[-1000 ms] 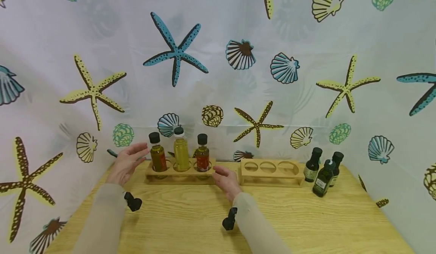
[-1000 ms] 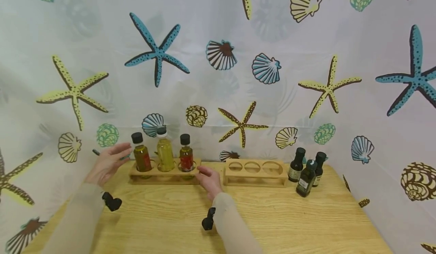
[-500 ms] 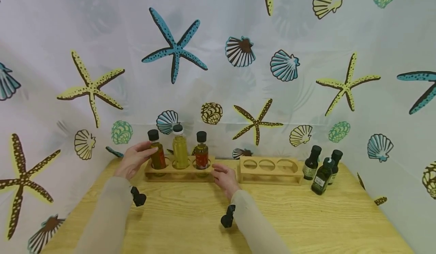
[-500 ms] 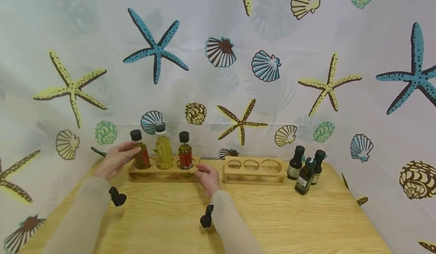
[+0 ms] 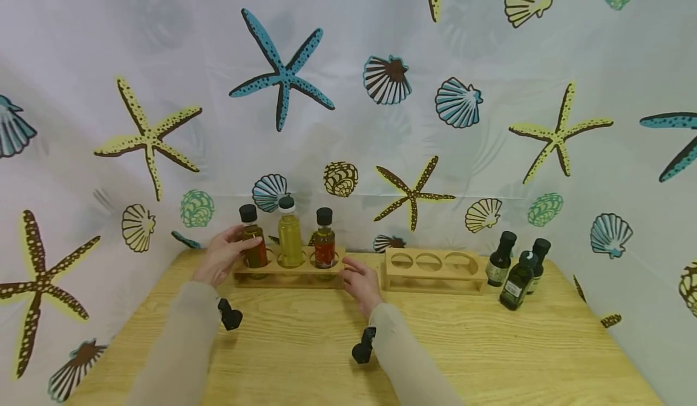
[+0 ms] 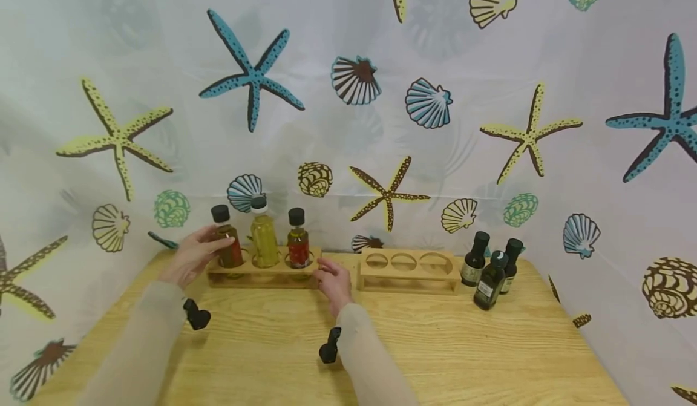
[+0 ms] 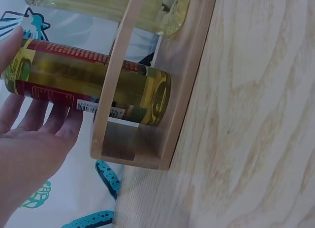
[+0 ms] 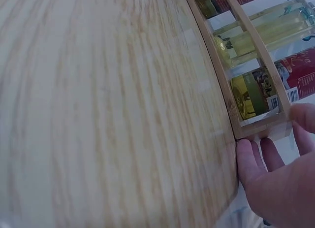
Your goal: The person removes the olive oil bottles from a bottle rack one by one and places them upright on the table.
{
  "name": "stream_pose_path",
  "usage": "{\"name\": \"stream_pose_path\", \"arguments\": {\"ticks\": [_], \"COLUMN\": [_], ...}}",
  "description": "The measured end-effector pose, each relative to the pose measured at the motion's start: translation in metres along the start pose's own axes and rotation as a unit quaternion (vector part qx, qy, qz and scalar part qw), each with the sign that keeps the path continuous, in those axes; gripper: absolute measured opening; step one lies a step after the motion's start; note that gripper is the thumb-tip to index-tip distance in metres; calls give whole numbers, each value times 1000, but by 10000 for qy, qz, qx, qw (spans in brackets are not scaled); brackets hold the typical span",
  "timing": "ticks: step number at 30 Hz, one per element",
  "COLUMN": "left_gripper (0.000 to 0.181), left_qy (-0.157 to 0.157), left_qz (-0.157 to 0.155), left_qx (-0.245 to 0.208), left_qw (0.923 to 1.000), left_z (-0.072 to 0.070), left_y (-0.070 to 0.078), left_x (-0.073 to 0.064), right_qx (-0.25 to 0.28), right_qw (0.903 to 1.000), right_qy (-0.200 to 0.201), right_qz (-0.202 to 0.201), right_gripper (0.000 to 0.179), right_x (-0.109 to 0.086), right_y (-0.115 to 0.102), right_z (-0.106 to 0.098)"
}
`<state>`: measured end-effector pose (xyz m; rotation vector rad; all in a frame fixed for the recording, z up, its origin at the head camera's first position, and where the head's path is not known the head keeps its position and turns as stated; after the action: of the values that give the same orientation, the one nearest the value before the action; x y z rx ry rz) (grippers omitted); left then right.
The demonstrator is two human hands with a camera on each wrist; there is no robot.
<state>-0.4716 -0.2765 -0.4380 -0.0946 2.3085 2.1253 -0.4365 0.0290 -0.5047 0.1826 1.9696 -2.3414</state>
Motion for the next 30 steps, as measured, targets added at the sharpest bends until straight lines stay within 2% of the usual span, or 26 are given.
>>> {"name": "stream_pose_path", "arguments": {"ticks": [7, 17, 30], "left_gripper": [93, 85, 82], "left_qy": [187, 311, 425], "left_qz": [34, 158, 318], "left_qx": [603, 701, 905], "left_qw": [9980, 9969, 9945], "left_z": [3, 4, 0], "left_y": [-2, -2, -7], "left_x": [1, 4, -2], "right_qx": [-179, -253, -410], "right_qw": [9998, 9995, 9991], "right_qy": [34, 59, -30], "right_qz": [-69, -156, -78], "right_gripper": [42, 42, 39], "right_x": [-1, -1, 3], "right_y": [-1, -5, 1], "right_z": [-1, -2, -4]}}
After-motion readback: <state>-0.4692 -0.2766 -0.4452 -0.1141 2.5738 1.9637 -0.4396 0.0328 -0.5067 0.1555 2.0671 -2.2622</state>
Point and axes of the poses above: each hand's wrist, its own x-axis towards the middle knuckle, its own z-axis out of the palm, y = z × x, the point moved 8 cm from there along x, towards the middle knuckle, and after that the axes turned 4 degrees about y, right-handed, at the moved point
